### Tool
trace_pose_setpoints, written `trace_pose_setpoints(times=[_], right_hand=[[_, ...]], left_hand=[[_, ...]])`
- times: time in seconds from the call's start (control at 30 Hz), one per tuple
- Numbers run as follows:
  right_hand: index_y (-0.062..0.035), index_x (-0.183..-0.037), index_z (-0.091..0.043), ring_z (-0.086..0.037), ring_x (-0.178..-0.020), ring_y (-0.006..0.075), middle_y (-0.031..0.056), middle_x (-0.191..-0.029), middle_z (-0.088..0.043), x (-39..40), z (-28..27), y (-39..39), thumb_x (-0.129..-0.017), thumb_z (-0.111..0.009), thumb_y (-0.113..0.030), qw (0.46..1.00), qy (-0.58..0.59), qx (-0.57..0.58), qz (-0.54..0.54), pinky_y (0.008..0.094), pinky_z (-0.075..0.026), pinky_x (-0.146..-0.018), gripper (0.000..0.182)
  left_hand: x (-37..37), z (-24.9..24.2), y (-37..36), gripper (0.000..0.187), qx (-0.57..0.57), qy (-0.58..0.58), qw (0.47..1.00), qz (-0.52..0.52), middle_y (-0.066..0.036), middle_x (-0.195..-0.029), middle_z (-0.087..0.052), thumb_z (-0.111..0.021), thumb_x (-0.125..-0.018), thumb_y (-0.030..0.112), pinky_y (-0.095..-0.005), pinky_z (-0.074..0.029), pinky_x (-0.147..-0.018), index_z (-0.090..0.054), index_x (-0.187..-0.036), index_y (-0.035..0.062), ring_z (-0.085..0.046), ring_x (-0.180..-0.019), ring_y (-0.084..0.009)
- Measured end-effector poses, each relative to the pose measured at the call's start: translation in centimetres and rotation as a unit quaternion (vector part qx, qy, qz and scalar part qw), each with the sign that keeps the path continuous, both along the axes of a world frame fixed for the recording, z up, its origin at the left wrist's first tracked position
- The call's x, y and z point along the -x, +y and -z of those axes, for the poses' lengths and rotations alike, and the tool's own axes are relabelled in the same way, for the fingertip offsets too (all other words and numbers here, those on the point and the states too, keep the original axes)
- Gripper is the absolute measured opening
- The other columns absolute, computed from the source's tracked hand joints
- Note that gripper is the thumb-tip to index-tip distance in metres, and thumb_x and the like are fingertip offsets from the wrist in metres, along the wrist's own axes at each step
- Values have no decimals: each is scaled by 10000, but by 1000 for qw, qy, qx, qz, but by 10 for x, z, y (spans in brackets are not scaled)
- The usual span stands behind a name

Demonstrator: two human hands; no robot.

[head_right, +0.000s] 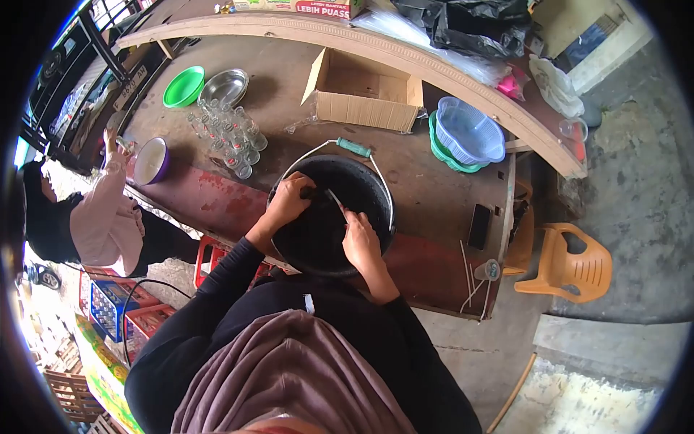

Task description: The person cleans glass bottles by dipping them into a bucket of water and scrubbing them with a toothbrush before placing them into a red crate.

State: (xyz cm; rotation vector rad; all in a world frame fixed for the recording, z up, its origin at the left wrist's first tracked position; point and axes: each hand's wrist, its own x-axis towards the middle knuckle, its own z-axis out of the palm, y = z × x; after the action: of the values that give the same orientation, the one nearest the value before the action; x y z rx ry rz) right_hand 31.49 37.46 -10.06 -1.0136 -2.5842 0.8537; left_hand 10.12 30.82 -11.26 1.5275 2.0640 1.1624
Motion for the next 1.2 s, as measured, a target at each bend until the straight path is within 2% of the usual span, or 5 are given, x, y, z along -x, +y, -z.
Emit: trace_pose_setpoints(times=[0.57, 0.77, 0.9, 1.03, 1.2], right_hand=[[16, -1226, -566, -586, -1030, 450, 261, -1098, -608, 7, -9, -5, -888, -550, 11, 998, 67, -15, 4, 484, -484, -888, 339], [6, -1235, -572, -591, -1019, 444, 258, -1095, -602, 1, 11, 5, -910, -555, -11, 997, -68, -19, -19, 475, -489, -877, 326], [9, -1235, -581, -593, -1014, 443, 257, -1071, -614, 9, -4, -5, -882, -568, -4, 997, 74, -11, -1, 480, -489, -882, 354], [2, -1245, -577, -597, -999, 441, 239, -1071, -612, 3, 7, -1, -906, -564, -15, 997, -67, -15, -26, 473, -491, -866, 340], [-1, -1236, -590, -605, -980, 430, 232, -1067, -617, 5, -13, -10, -900, -563, -6, 998, 61, -9, -30, 462, -495, -862, 337]], left_hand=[[3, 18, 35, 315, -17, 0, 1000, 0, -174, -940, -683, -722, -662, 62, -404, -522, -827, -681, -973, 36, -669, -920, -340], [9, 20, 31, 354, -8, -13, 1000, 1, -164, -942, -688, -723, -644, 62, -409, -523, -836, -694, -997, 54, -670, -908, -337], [11, 26, 25, 372, -63, 28, 997, 32, -158, -914, -696, -732, -626, 52, -401, -528, -834, -704, -997, 54, -671, -887, -321], [4, 23, 18, 419, -39, -12, 999, 14, -154, -988, -692, -743, -607, 7, -390, -519, -869, -709, -1021, 66, -670, -963, -319], [4, 27, 10, 447, -36, -47, 998, -19, -158, -996, -679, -755, -612, 14, -396, -513, -871, -693, -1052, 65, -662, -972, -329]])
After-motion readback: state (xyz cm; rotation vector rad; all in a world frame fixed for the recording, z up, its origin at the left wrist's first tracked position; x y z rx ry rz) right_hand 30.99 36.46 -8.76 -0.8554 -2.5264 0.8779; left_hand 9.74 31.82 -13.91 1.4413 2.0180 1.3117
